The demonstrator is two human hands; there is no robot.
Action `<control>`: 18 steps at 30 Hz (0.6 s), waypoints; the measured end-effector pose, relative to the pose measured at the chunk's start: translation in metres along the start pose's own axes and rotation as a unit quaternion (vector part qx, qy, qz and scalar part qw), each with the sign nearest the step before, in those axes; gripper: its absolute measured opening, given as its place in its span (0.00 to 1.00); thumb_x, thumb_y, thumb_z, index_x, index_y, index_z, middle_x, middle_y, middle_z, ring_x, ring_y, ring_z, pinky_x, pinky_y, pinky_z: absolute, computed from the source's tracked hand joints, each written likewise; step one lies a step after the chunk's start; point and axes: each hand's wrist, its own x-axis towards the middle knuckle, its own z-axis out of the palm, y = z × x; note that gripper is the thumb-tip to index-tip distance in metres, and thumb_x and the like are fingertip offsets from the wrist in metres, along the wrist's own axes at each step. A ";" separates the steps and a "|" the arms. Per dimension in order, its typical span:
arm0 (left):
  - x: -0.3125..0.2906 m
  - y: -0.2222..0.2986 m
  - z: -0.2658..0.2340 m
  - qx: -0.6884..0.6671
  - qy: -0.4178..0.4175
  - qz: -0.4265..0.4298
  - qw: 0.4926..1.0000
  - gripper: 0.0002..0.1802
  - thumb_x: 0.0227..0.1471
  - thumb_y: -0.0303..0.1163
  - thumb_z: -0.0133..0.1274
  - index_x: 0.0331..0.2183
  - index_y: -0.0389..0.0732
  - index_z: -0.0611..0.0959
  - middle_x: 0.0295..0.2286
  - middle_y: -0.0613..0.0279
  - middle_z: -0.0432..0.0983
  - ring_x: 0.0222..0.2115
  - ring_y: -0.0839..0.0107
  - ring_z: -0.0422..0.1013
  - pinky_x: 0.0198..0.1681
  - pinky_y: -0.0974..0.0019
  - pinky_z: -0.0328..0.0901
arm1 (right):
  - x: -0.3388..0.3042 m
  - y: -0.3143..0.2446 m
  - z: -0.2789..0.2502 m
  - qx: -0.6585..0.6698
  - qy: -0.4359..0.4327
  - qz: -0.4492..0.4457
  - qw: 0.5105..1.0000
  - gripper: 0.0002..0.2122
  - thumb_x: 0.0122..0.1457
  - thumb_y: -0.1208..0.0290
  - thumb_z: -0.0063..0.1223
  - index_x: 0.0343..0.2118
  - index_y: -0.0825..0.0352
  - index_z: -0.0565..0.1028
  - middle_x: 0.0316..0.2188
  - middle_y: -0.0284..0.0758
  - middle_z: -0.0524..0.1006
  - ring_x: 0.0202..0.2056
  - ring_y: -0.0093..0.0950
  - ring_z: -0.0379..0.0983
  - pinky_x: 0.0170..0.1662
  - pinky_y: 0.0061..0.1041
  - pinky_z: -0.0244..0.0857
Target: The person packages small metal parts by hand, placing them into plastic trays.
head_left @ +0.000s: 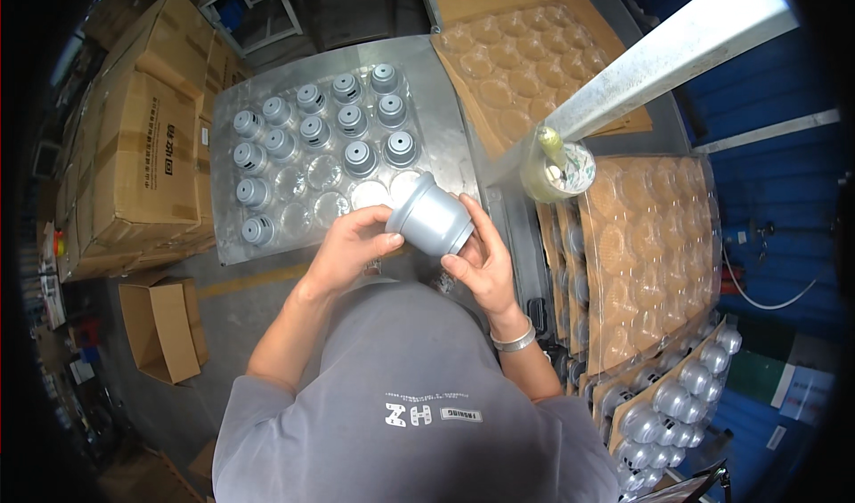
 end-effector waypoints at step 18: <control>0.020 -0.024 -0.008 -0.091 -0.008 -0.059 0.994 0.22 0.54 0.27 0.57 0.51 0.36 0.76 0.42 0.61 0.77 0.45 0.73 0.72 0.51 0.67 0.65 | -0.009 0.012 0.001 -0.166 0.088 0.009 0.982 0.35 0.55 0.80 0.62 0.63 0.78 0.56 0.59 0.48 0.62 0.58 0.36 0.65 0.56 0.32 0.69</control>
